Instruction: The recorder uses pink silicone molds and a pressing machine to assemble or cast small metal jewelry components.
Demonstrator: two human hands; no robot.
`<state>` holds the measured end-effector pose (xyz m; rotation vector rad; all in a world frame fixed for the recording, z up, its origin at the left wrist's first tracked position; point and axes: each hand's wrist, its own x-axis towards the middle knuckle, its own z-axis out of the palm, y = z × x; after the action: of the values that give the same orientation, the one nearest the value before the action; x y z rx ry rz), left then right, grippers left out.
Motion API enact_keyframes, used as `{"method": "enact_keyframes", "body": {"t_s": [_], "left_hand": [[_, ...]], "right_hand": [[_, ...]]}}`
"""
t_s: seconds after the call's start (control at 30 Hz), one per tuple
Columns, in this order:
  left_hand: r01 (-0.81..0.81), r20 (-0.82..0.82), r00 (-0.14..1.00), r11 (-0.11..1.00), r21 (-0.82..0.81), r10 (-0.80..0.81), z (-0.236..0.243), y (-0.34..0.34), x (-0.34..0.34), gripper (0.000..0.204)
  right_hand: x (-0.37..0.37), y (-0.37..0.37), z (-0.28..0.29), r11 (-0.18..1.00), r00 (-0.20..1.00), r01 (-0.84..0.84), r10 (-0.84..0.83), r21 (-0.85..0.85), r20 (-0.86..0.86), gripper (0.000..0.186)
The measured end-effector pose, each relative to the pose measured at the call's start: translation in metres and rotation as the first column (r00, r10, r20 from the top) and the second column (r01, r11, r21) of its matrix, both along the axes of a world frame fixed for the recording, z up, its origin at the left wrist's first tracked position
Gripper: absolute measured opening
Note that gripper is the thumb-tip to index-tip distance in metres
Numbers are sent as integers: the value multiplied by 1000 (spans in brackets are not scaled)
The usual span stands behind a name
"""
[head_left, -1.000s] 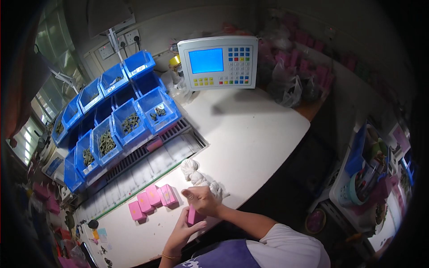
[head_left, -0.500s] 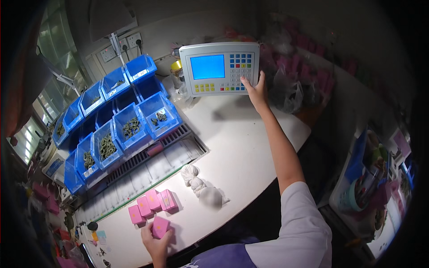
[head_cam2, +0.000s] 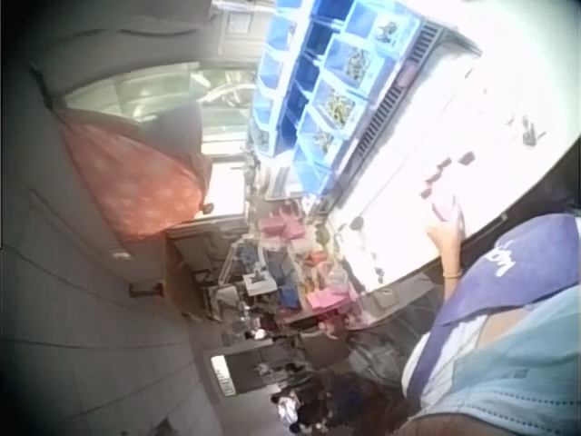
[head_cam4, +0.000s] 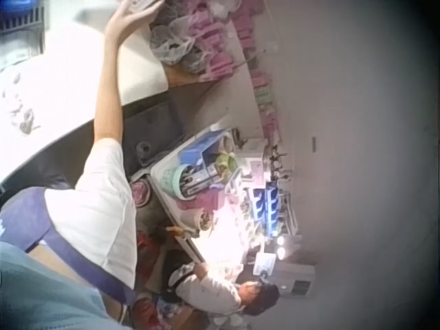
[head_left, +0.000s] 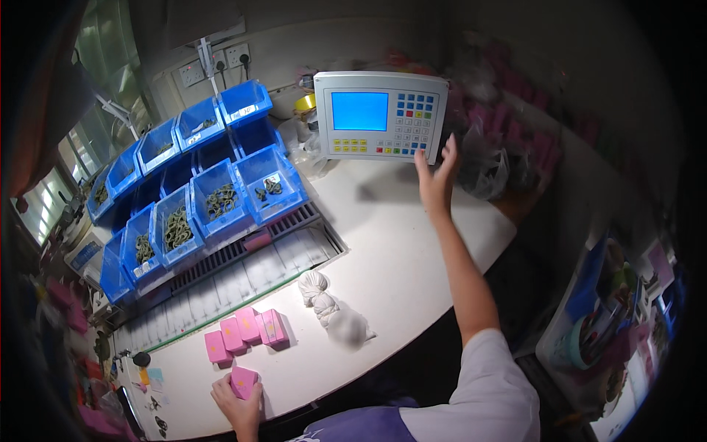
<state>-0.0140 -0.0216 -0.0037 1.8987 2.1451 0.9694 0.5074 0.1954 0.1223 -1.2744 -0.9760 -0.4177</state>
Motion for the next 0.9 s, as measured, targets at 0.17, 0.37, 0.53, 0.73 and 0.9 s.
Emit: {"method": "enact_keyframes", "body": {"t_s": [0.17, 0.37, 0.53, 0.73, 0.9], "left_hand": [[-27, 26, 999, 1000, -6, 28, -3, -3, -3, 53], [-11, 24, 1000, 1000, 6, 11, -1, 7, 1, 52], [-103, 124, 988, 987, 124, 88, -16, 2, -36, 50], [-256, 232, 934, 962, -94, 271, 10, 3, -88, 53], [-353, 171, 928, 927, 129, 330, -6, 19, -122, 48]], "right_hand": [[-148, -128, -86, 761, 775, -422, 585, -492, 240, 42], [-208, -172, -110, 655, 688, -284, 648, -700, 327, 29], [-184, -164, -117, 729, 788, -129, 487, -672, 376, 32], [-181, -193, -117, 791, 843, -50, 361, -609, 399, 28], [-204, -211, -121, 717, 779, -308, 567, -626, 266, 25]]}}
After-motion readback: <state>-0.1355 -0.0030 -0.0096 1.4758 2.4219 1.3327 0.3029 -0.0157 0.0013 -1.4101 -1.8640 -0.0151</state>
